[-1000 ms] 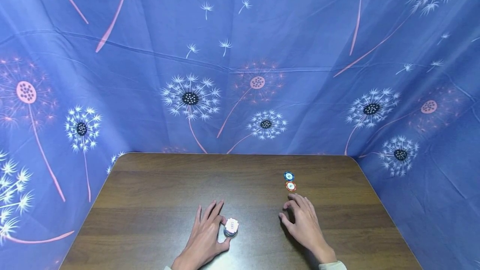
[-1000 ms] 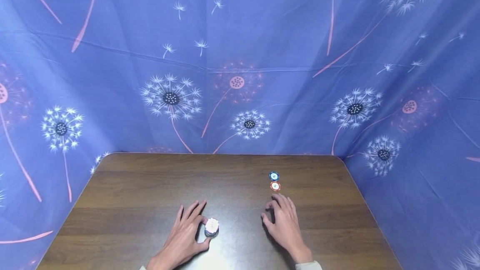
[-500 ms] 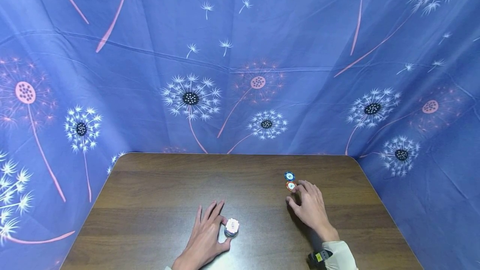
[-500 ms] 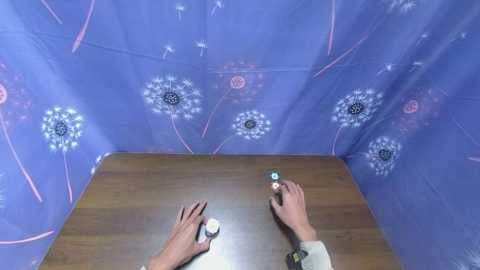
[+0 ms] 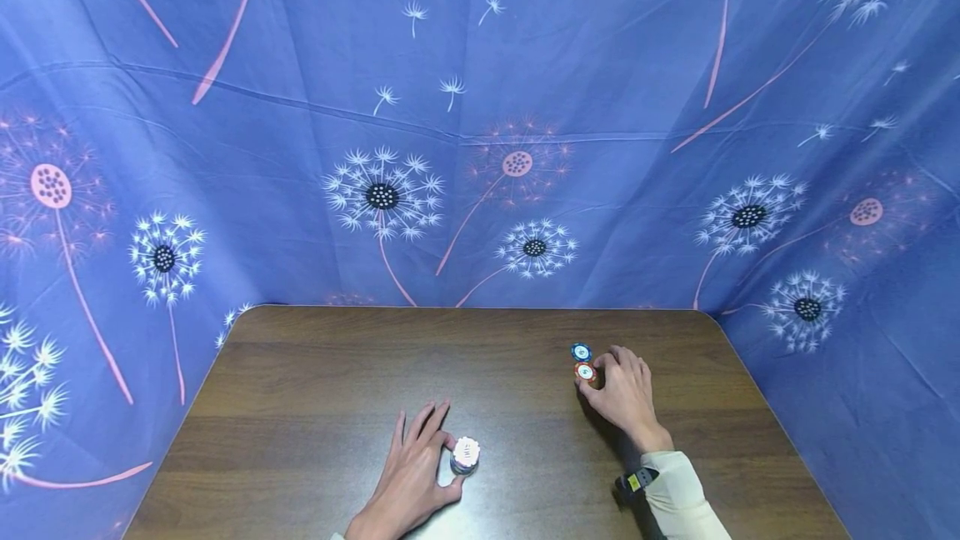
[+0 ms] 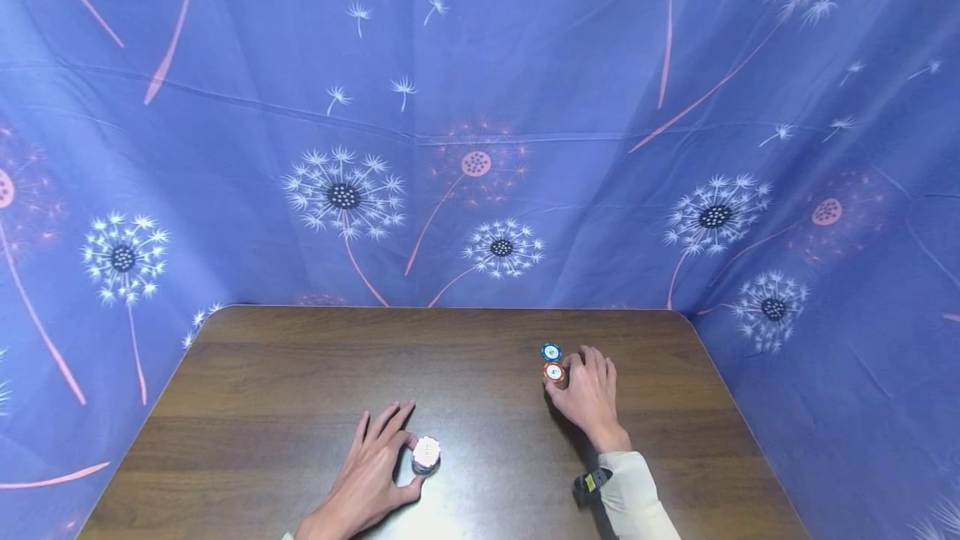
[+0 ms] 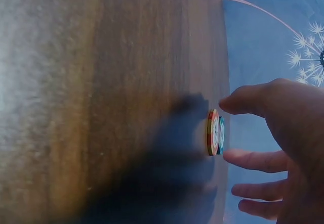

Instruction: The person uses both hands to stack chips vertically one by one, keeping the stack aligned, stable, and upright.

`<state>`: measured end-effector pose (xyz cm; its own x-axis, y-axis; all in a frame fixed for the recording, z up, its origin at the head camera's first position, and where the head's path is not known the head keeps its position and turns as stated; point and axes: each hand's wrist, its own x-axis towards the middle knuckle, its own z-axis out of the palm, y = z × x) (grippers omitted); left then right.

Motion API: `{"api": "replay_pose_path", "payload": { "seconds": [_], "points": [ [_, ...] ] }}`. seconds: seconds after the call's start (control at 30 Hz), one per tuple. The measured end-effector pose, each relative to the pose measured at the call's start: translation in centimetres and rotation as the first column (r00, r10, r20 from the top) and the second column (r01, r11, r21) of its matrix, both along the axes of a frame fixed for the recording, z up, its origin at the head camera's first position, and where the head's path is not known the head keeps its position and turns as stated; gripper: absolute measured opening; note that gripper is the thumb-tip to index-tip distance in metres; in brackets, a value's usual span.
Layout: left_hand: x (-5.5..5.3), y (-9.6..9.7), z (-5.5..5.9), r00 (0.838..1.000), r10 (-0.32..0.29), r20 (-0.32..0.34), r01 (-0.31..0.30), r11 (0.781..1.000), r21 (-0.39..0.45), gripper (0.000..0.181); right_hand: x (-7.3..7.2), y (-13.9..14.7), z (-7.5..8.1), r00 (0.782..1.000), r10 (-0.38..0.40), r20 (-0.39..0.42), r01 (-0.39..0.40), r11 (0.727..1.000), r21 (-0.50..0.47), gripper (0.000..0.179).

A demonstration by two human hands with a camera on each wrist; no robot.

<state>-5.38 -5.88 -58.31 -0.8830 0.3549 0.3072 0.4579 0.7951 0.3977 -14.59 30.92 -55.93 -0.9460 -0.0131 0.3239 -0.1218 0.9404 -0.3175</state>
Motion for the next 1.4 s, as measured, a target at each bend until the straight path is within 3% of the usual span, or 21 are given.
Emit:
{"api": "replay_pose_path", "payload": {
  "seconds": [0.47, 0.77, 1.13, 1.4],
  "points": [
    [0.0, 0.0, -0.2, 1.000, 0.005, 0.026, -0.004, 1.000, -0.011, 0.034, -0.7, 0.2, -0.4, 0.996, -0.029, 0.085, 0.028, 1.000, 0.014, 0.030],
    [-0.2, 0.0, -0.1, 1.000, 0.004, -0.020, -0.004, 1.000, -0.012, 0.035, -1.2, 0.3, -0.3, 0.996, 0.009, 0.087, -0.011, 1.000, 0.020, 0.028],
    [-0.2, 0.0, 0.0, 1.000, 0.000, -0.025, 0.000, 1.000, -0.018, 0.034, -1.6, 0.6, -0.6, 0.992, 0.022, 0.125, -0.019, 1.000, -0.023, 0.030],
    [-0.2, 0.0, -0.1, 1.000, 0.000, 0.011, 0.000, 1.000, -0.008, 0.034, -1.4, 0.6, -0.9, 0.989, 0.006, 0.150, 0.000, 0.999, -0.043, 0.031]
  ]
}}
